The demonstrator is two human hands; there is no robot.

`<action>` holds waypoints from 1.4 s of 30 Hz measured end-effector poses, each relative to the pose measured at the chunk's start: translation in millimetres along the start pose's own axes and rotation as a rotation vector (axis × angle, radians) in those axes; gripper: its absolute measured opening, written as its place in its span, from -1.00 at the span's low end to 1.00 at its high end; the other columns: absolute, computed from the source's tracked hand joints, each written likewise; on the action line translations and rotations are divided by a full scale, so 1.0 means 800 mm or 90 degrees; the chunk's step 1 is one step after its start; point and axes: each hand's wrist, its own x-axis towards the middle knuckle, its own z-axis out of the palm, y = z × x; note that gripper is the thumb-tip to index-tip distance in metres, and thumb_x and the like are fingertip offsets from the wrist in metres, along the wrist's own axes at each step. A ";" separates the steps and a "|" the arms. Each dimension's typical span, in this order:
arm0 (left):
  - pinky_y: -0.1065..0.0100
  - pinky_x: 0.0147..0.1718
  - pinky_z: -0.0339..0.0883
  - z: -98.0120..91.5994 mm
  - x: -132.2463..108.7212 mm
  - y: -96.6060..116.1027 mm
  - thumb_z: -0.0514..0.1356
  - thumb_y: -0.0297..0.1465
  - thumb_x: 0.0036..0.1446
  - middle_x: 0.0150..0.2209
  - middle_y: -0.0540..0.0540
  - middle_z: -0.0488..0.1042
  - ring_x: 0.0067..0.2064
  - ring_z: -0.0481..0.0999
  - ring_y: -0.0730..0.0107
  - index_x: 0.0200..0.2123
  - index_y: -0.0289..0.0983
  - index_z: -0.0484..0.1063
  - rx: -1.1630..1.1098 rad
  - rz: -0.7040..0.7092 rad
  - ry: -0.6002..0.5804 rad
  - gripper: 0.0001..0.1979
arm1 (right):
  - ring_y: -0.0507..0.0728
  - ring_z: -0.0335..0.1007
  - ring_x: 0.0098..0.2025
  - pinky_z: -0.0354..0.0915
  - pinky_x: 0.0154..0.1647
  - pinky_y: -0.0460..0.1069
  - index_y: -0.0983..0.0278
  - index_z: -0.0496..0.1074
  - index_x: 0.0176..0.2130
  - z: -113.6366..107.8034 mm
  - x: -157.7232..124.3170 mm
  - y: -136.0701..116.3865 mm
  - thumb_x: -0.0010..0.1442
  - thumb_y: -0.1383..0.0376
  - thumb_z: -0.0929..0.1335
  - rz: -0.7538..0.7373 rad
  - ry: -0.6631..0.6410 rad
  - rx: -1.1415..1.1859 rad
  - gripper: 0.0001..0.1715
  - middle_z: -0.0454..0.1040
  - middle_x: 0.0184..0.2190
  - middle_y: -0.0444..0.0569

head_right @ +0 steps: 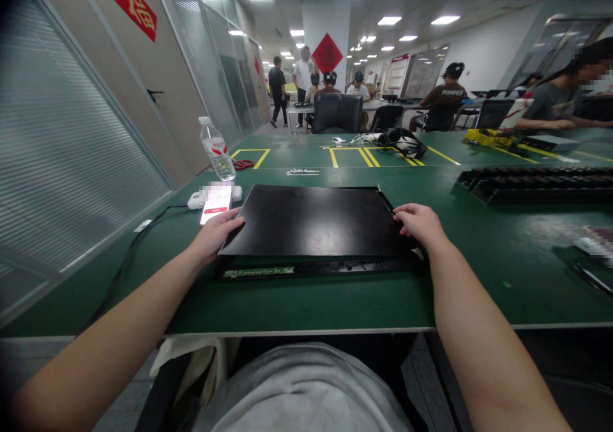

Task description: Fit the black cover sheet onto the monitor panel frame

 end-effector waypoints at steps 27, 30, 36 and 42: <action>0.17 -0.06 0.55 -0.008 0.007 -0.008 0.44 -0.42 0.01 -0.13 -0.27 0.70 -0.11 0.70 0.09 0.26 -0.40 0.43 0.005 0.026 -0.002 -0.28 | 0.10 0.42 -0.56 0.33 -0.50 -0.07 0.31 0.64 -0.20 -0.002 -0.003 -0.001 0.09 0.33 0.44 -0.006 -0.005 -0.042 -0.76 0.43 -0.66 -0.07; 0.17 -0.05 0.55 -0.009 0.007 -0.008 0.43 -0.42 0.03 -0.13 -0.24 0.70 -0.12 0.70 0.11 0.28 -0.38 0.42 0.010 0.027 0.000 -0.29 | 0.06 0.38 -0.57 0.31 -0.52 -0.09 0.30 0.62 -0.24 -0.001 -0.006 -0.005 0.08 0.36 0.44 0.014 -0.003 -0.014 -0.80 0.45 -0.62 -0.07; 0.12 0.07 0.49 -0.011 0.009 -0.011 0.48 -0.38 -0.06 0.03 -0.28 0.65 0.04 0.64 0.04 0.16 -0.35 0.53 0.020 0.057 0.017 -0.34 | 0.01 0.32 -0.59 0.26 -0.56 -0.11 0.32 0.60 -0.27 -0.001 -0.004 -0.004 0.07 0.39 0.43 0.018 -0.002 0.029 -0.83 0.47 -0.58 -0.05; 0.01 0.16 0.40 -0.017 0.015 -0.016 0.52 -0.27 -0.18 0.09 -0.28 0.62 0.15 0.56 -0.08 0.07 -0.30 0.60 0.078 0.086 0.040 -0.33 | 0.03 0.31 -0.59 0.24 -0.56 -0.10 0.31 0.60 -0.29 -0.002 -0.012 -0.014 0.06 0.40 0.44 0.040 0.011 0.021 -0.86 0.42 -0.63 -0.08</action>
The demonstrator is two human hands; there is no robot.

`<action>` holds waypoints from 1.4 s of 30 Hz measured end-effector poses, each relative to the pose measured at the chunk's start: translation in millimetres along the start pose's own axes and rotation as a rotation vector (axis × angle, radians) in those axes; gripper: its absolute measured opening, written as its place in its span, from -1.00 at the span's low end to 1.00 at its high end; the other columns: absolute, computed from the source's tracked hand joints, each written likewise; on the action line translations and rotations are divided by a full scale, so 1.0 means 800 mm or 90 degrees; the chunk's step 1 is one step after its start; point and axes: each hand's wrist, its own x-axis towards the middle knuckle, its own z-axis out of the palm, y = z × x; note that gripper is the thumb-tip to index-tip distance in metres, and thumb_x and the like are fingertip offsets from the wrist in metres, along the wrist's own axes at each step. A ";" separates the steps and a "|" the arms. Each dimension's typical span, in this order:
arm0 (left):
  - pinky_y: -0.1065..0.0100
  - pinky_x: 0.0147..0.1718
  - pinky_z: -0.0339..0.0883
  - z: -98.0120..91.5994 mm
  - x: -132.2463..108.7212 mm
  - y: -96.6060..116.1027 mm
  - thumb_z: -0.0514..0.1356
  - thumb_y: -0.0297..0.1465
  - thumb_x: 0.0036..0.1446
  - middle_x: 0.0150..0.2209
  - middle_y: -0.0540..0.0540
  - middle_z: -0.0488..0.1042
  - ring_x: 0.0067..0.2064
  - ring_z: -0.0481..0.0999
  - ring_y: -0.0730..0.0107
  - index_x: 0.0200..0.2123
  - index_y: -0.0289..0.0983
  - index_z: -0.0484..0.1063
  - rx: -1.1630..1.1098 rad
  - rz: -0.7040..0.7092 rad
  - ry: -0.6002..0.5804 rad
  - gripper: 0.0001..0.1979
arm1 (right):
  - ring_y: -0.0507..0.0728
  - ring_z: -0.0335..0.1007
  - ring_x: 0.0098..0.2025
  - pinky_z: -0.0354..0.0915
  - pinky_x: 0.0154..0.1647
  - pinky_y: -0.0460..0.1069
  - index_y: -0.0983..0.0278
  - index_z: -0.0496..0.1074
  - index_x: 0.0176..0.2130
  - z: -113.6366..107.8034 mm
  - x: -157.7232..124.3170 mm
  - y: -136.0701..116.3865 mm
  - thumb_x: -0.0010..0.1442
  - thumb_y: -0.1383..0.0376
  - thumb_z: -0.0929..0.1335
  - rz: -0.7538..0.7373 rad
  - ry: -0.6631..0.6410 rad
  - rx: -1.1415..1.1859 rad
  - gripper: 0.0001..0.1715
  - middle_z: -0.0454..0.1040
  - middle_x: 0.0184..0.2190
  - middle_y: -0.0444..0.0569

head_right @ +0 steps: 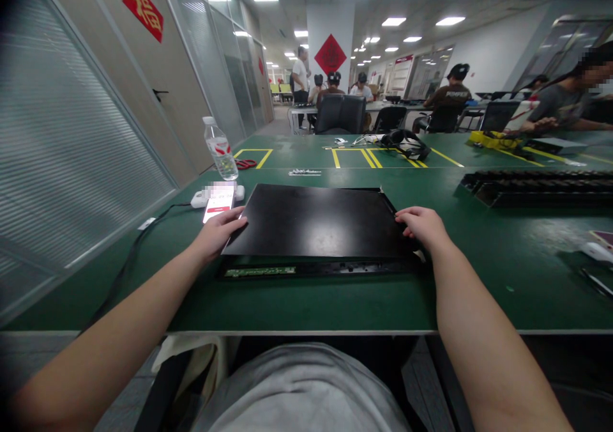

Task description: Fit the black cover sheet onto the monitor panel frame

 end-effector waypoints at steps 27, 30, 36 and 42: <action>-0.01 0.32 0.16 -0.006 0.016 -0.021 0.36 -0.27 -0.09 0.19 -0.25 0.49 0.29 0.37 -0.16 -0.20 -0.24 0.65 0.350 0.099 -0.034 -0.67 | 0.06 0.25 -0.62 0.12 -0.62 -0.08 0.27 0.58 -0.40 0.001 0.007 0.005 0.01 0.32 0.44 0.007 -0.002 0.010 -0.92 0.36 -0.69 -0.07; 0.01 0.34 0.14 -0.007 0.017 -0.020 0.35 -0.26 -0.09 0.21 -0.30 0.46 0.30 0.37 -0.17 -0.17 -0.26 0.64 0.373 0.106 -0.030 -0.63 | 0.06 0.23 -0.62 0.10 -0.61 -0.08 0.28 0.59 -0.40 0.000 0.005 0.004 0.04 0.32 0.43 0.020 0.000 -0.001 -0.91 0.32 -0.72 -0.08; -0.04 0.37 0.10 -0.005 0.017 -0.018 0.35 -0.23 -0.10 0.18 -0.34 0.43 0.31 0.34 -0.25 -0.23 -0.28 0.63 0.404 0.119 -0.042 -0.65 | 0.07 0.22 -0.64 0.10 -0.59 -0.06 0.26 0.59 -0.37 -0.002 0.001 0.001 0.09 0.28 0.43 0.026 0.008 -0.037 -0.89 0.32 -0.73 -0.08; -0.04 0.38 0.11 -0.005 0.018 -0.022 0.36 -0.22 -0.08 0.15 -0.28 0.46 0.29 0.36 -0.23 -0.22 -0.21 0.66 0.412 0.139 -0.040 -0.68 | 0.08 0.23 -0.66 0.09 -0.61 -0.04 0.26 0.59 -0.37 -0.003 0.001 0.002 0.09 0.24 0.44 0.017 0.010 -0.066 -0.87 0.33 -0.73 -0.08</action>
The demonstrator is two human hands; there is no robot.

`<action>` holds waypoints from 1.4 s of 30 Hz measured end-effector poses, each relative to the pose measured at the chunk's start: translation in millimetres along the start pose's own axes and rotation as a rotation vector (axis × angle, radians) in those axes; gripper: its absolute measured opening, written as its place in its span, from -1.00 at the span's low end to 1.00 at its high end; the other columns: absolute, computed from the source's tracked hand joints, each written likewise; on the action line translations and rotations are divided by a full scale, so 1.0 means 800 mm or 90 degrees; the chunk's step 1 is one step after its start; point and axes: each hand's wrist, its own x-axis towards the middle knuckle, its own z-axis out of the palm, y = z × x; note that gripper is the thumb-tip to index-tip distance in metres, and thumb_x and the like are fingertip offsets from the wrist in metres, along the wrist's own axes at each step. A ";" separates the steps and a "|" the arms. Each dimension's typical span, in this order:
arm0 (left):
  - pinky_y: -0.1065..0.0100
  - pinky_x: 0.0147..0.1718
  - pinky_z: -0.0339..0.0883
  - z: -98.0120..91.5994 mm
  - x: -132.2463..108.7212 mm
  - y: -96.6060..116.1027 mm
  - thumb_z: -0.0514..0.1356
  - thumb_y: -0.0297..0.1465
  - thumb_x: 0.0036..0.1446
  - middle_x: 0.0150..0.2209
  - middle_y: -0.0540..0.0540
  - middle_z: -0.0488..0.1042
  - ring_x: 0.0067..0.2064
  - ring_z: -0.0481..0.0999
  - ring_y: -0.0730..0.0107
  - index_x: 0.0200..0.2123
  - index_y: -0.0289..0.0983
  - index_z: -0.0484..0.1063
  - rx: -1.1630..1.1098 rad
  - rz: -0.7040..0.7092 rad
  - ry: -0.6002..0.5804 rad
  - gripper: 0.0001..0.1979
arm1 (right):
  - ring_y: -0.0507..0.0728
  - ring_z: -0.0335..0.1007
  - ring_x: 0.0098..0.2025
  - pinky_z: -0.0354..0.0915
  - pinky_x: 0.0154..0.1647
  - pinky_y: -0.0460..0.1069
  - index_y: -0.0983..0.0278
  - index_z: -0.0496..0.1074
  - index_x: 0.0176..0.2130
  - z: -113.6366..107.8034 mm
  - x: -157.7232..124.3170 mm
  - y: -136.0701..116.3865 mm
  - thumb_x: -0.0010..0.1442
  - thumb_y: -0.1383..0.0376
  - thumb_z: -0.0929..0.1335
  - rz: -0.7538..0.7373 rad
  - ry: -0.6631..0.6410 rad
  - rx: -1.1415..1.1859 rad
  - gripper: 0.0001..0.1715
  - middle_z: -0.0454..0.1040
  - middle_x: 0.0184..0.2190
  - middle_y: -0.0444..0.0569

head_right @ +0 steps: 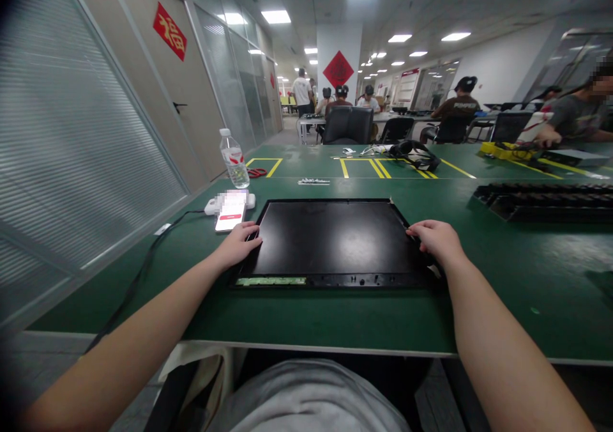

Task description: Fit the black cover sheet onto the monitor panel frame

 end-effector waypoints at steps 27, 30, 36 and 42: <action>-0.04 0.28 0.25 -0.017 -0.012 0.022 0.24 -0.22 0.10 0.21 -0.34 0.51 0.24 0.47 -0.17 0.18 -0.31 0.49 0.190 0.077 -0.074 -0.42 | 0.21 0.51 -0.29 0.36 -0.29 0.05 0.18 0.67 -0.25 0.015 0.045 0.036 -0.03 0.29 0.44 -0.087 0.046 -0.004 -0.72 0.64 -0.30 0.01; -0.05 0.28 0.24 -0.018 -0.014 0.027 0.23 -0.24 0.12 0.23 -0.35 0.51 0.26 0.46 -0.20 0.21 -0.32 0.48 0.194 0.061 -0.089 -0.41 | 0.19 0.52 -0.26 0.36 -0.25 0.03 0.18 0.67 -0.27 0.017 0.044 0.034 -0.03 0.32 0.45 -0.115 0.026 -0.004 -0.75 0.66 -0.25 0.01; -0.05 0.25 0.28 -0.017 -0.017 0.028 0.26 -0.17 0.09 0.26 -0.35 0.48 0.25 0.47 -0.21 0.26 -0.33 0.44 0.162 0.041 -0.092 -0.32 | 0.12 0.49 -0.37 0.34 -0.39 -0.03 0.20 0.66 -0.28 0.018 0.038 0.030 -0.08 0.38 0.44 -0.089 -0.001 0.086 -0.71 0.65 -0.33 -0.04; -0.06 0.26 0.27 -0.018 -0.018 0.026 0.34 -0.06 -0.01 0.29 -0.32 0.45 0.26 0.46 -0.21 0.27 -0.27 0.42 0.119 0.063 -0.109 -0.20 | 0.06 0.43 -0.51 0.33 -0.53 -0.09 0.23 0.58 -0.33 0.020 0.039 0.030 -0.17 0.52 0.40 -0.019 -0.030 0.310 -0.65 0.58 -0.48 -0.07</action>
